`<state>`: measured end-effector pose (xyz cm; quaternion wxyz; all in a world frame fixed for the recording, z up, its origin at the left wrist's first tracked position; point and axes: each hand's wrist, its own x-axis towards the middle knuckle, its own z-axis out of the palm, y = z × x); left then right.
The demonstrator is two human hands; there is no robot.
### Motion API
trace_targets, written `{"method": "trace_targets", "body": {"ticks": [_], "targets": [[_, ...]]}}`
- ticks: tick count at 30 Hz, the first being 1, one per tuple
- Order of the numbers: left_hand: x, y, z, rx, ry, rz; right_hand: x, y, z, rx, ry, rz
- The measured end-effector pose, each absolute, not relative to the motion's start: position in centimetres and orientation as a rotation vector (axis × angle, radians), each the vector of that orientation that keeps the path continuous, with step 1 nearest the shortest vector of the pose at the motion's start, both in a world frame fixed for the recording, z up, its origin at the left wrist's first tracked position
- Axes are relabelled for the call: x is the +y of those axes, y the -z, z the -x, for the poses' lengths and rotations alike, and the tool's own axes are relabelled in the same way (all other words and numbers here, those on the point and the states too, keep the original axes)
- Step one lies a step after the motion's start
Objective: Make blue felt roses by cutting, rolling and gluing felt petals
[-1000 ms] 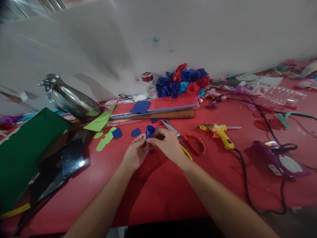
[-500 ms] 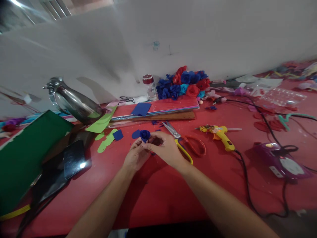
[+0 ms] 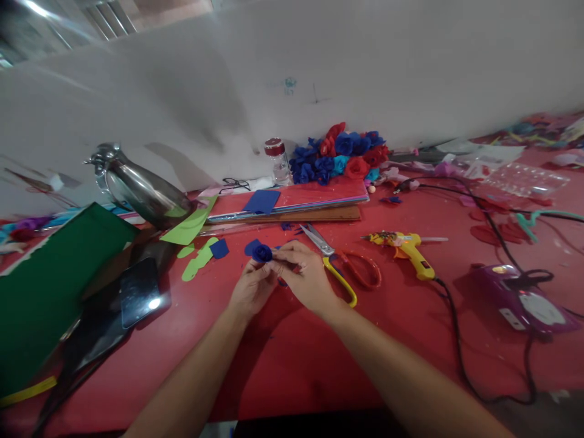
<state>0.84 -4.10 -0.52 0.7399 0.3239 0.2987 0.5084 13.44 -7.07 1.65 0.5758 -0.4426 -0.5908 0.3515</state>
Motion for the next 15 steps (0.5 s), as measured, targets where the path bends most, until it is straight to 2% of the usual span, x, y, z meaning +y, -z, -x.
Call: {"method": "trace_targets", "body": {"ticks": [8,15], "targets": [[-3.99,0.54,-1.21,0.684,-1.124,-0.776,-6.88,-1.68,-13.5,-1.348,-0.753,1.086],[-4.03,0.23,-1.42,0.685,-1.115,-0.739,-6.84,-1.71,-13.35,-1.306,-0.829,1.079]]}}
